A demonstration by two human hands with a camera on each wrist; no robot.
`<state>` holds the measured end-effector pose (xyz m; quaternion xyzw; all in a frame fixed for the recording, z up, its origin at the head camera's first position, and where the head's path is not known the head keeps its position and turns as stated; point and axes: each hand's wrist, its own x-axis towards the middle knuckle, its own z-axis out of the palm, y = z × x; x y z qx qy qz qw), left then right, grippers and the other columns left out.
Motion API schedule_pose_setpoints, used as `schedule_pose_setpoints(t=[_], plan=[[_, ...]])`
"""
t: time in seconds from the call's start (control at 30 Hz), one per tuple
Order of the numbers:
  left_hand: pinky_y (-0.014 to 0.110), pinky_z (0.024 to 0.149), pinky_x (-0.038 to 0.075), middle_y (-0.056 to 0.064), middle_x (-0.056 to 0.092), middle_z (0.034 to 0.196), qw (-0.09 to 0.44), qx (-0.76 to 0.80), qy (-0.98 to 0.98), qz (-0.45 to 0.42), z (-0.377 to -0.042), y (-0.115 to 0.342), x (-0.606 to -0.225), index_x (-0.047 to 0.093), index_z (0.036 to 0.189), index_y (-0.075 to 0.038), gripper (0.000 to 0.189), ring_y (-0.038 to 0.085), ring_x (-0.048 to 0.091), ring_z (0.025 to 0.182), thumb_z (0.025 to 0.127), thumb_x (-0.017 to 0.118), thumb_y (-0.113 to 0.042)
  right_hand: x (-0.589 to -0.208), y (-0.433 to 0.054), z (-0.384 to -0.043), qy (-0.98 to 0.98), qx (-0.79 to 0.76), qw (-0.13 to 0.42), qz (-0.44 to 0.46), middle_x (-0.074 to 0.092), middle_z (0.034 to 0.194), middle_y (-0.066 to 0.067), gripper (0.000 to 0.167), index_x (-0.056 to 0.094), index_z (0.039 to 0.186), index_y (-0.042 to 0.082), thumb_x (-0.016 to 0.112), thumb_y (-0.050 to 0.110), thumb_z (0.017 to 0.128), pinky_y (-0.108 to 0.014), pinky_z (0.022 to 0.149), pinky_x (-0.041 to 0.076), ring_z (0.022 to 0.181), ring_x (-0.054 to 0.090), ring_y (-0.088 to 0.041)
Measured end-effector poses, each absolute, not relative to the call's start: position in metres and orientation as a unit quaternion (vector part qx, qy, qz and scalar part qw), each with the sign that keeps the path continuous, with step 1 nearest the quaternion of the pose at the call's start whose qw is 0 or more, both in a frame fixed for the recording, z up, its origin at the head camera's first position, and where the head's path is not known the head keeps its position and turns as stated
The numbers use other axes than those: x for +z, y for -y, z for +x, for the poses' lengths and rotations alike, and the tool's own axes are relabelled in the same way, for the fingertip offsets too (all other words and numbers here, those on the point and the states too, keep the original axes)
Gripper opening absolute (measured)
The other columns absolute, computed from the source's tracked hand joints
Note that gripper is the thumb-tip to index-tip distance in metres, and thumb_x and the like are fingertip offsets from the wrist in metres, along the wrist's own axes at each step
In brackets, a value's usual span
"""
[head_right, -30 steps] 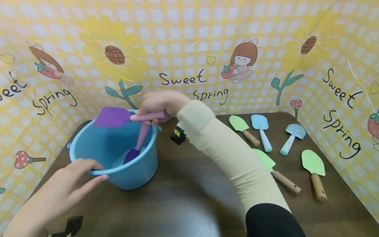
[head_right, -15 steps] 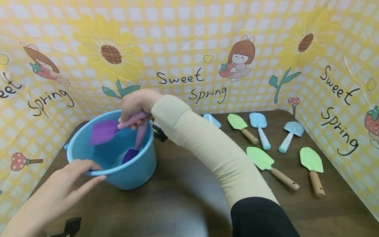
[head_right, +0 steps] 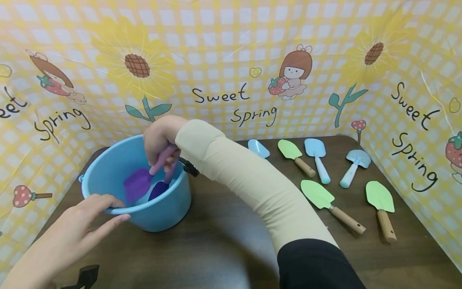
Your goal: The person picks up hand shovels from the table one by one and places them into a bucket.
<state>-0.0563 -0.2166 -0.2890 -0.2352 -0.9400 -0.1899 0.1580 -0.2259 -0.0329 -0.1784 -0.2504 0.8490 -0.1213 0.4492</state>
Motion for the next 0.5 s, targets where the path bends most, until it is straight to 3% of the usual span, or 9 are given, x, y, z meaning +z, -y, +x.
schedule_pose_setpoints(t=[0.1, 0.23, 0.5], plan=[[0.026, 0.067, 0.046, -0.018, 0.056, 0.084, 0.154, -0.189, 0.941, -0.233, -0.056, 0.217, -0.289, 0.063, 0.092, -0.03, 0.017, 0.0, 0.048, 0.083, 0.086, 0.079, -0.025, -0.178, 0.036, -0.225, -0.85, -0.093, 0.458, -0.243, 0.069, 0.07, -0.004, 0.031, 0.07, 0.093, -0.001, 0.054, 0.024, 0.103, -0.019, 0.046, 0.038, 0.047, 0.053, -0.009], [0.026, 0.067, 0.047, -0.017, 0.056, 0.084, 0.147, -0.187, 0.944, -0.229, -0.056, 0.218, -0.287, 0.064, 0.092, -0.029, 0.015, 0.001, 0.049, 0.082, 0.087, 0.078, -0.027, -0.177, 0.041, -0.225, -0.853, -0.069, 0.457, -0.242, 0.07, 0.071, -0.003, 0.029, 0.07, 0.092, 0.002, 0.053, 0.023, 0.103, -0.019, 0.046, 0.039, 0.048, 0.054, -0.009], [0.027, 0.068, 0.047, -0.016, 0.057, 0.086, 0.139, -0.192, 0.946, -0.223, -0.057, 0.218, -0.286, 0.064, 0.092, -0.03, 0.014, 0.002, 0.049, 0.083, 0.087, 0.077, -0.028, -0.18, 0.049, -0.227, -0.867, -0.033, 0.446, -0.221, 0.074, 0.076, -0.003, 0.023, 0.072, 0.106, 0.003, 0.06, 0.022, 0.099, -0.016, 0.048, 0.043, 0.048, 0.058, -0.006]])
